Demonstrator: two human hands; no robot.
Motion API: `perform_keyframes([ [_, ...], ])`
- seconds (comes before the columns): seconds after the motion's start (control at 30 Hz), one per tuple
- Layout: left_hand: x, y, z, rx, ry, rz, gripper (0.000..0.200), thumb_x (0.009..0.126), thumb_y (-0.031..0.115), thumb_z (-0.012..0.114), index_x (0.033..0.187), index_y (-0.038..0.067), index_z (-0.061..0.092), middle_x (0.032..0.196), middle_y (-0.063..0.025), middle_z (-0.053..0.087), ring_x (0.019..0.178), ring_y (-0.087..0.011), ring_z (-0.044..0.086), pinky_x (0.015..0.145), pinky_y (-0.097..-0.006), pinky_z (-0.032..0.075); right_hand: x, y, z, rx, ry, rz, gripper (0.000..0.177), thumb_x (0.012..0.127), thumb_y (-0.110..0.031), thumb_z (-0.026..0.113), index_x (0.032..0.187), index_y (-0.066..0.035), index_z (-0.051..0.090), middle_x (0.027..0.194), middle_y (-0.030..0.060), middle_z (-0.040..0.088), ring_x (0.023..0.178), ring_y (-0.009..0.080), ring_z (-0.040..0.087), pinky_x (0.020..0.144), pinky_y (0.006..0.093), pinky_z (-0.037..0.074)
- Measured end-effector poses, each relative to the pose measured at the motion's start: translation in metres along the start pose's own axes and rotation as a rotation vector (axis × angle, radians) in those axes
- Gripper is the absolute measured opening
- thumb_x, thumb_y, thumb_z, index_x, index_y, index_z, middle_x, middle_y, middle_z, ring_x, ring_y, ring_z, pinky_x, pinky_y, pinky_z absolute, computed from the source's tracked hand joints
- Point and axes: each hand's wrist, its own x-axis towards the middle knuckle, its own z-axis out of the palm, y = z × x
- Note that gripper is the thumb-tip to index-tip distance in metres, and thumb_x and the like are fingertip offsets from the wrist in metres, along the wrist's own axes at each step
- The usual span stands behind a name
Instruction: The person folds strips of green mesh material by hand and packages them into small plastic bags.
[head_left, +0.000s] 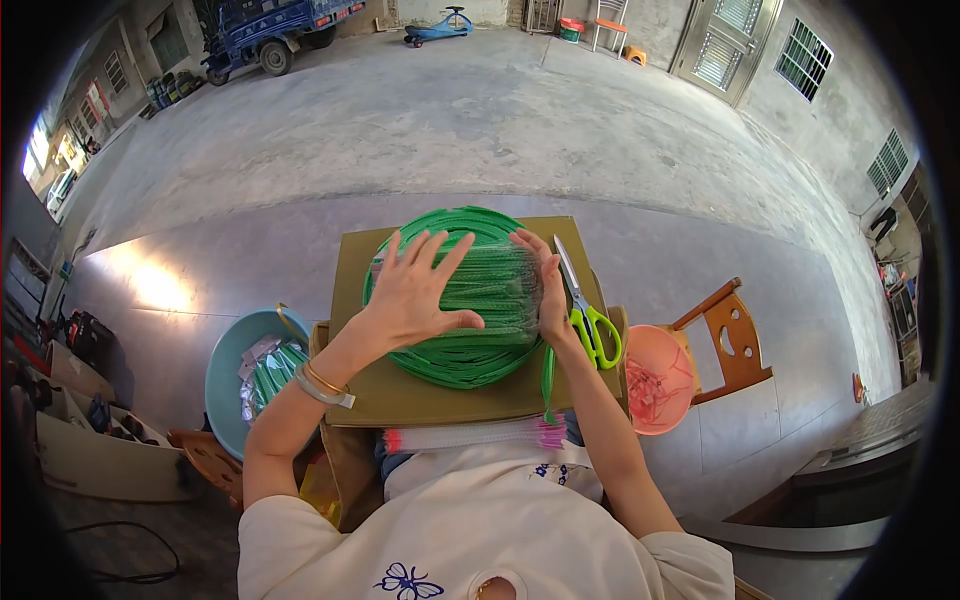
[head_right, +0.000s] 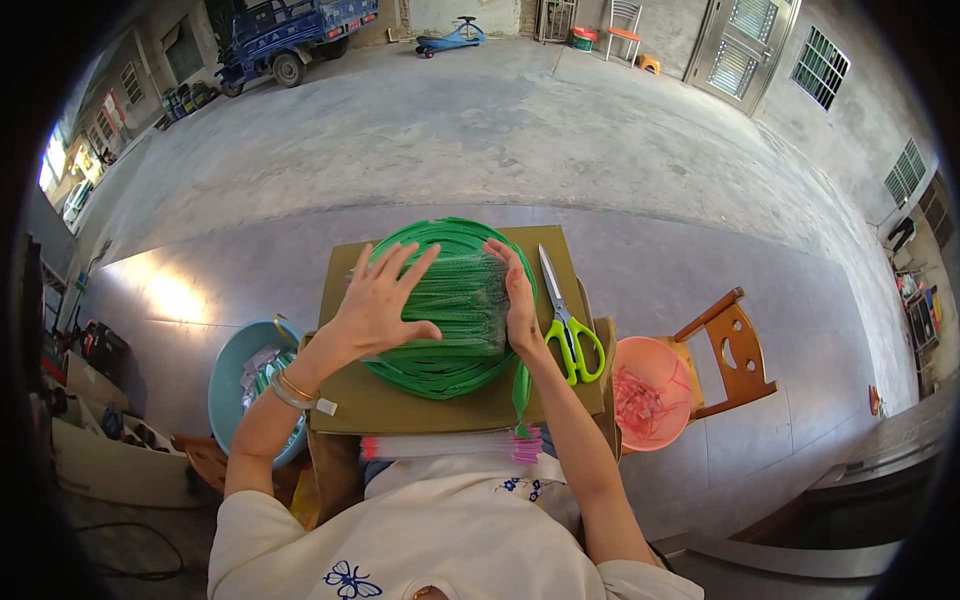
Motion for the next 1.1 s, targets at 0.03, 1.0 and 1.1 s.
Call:
perform_keyframes([
  [0.03,-0.005,-0.003,-0.003,-0.029,0.097,-0.075,0.096,0.074,0.077,0.040,0.142,0.009,0.028,0.136,-0.0228,0.035,0.127,-0.0372,0.034,0.106,-0.0530,0.019,0.001,0.001,0.000,-0.008,0.006,0.002,0.083,0.090,-0.066,0.016,0.134,0.003,0.032,0.136,0.0170,0.040,0.126,0.0242,0.036,0.107,0.0357,0.022],
  [1.0,-0.131,0.082,-0.007,-0.394,0.179,0.242,0.043,0.067,0.018,0.073,0.108,0.008,0.062,0.116,-0.0147,0.054,0.113,-0.0298,0.049,0.089,-0.0401,0.043,-0.003,-0.004,0.006,0.050,0.007,-0.016,0.089,0.086,-0.071,0.015,0.140,-0.001,0.023,0.138,0.0162,0.037,0.128,0.0254,0.033,0.108,0.0371,0.020],
  [1.1,-0.133,0.092,0.013,-0.283,-0.011,0.267,0.053,0.067,0.023,0.075,0.115,0.009,0.058,0.128,-0.0169,0.047,0.118,-0.0331,0.043,0.096,-0.0455,0.036,-0.002,-0.002,0.006,0.040,0.001,-0.027,0.089,0.086,-0.071,0.015,0.140,-0.001,0.024,0.138,0.0159,0.037,0.128,0.0254,0.033,0.108,0.0369,0.020],
])
